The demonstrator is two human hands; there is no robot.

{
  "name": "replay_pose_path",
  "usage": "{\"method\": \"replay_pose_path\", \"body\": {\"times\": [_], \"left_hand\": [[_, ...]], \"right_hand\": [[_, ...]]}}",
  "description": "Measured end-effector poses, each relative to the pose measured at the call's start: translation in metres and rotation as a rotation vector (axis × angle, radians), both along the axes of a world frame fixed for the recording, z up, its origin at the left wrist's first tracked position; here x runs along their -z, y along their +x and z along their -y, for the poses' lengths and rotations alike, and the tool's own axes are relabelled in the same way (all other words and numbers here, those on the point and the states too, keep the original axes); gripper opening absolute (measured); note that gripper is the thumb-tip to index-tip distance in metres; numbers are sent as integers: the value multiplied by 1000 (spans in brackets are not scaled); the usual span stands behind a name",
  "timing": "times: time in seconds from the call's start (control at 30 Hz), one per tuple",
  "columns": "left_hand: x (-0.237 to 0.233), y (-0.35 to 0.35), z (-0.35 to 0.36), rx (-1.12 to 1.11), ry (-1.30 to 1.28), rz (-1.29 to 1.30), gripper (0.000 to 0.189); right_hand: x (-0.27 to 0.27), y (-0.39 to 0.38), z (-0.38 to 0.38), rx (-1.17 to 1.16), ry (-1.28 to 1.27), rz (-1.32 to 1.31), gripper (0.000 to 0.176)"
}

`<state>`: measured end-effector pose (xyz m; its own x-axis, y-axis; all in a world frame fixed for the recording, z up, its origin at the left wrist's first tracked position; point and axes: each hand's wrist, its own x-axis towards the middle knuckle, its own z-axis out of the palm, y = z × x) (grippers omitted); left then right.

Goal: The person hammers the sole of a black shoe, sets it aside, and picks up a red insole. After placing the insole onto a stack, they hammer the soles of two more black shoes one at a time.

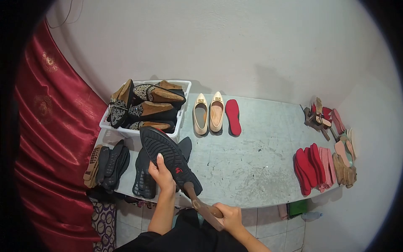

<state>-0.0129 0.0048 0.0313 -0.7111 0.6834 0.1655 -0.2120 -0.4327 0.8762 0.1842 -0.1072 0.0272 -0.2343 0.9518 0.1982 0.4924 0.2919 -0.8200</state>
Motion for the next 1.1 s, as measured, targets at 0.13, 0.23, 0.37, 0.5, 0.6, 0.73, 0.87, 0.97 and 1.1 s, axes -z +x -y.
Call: {"method": "replay_pose_path", "body": {"times": [0.13,0.23,0.37,0.5,0.6,0.73,0.87,0.97,1.1], "left_hand": [[1,-7,0,-19,-3,50,21],[-3,-7,-1,-45,-21,-9,21],[0,-8,4,-82,-11,-23,21],[-1,-2,4,-73,-2,-108,21],[-6,3,9,7,40,58,22],[1,7,14,88,20,-66,23],[4,12,19,153,18,-76,21],[6,17,21,170,-2,-196,24],[3,17,24,203,18,-225,23]], "right_hand": [[-19,8,7,-58,-55,-114,19],[-13,10,7,15,-99,1,19],[-8,14,14,13,-127,-36,20],[-18,5,2,56,-80,24,21],[-8,2,4,65,-53,-223,23],[-24,-1,-9,55,62,-46,27],[5,0,-14,130,29,-306,24],[-30,-2,-28,91,97,-174,33],[-20,-4,-38,125,174,-230,34]]}}
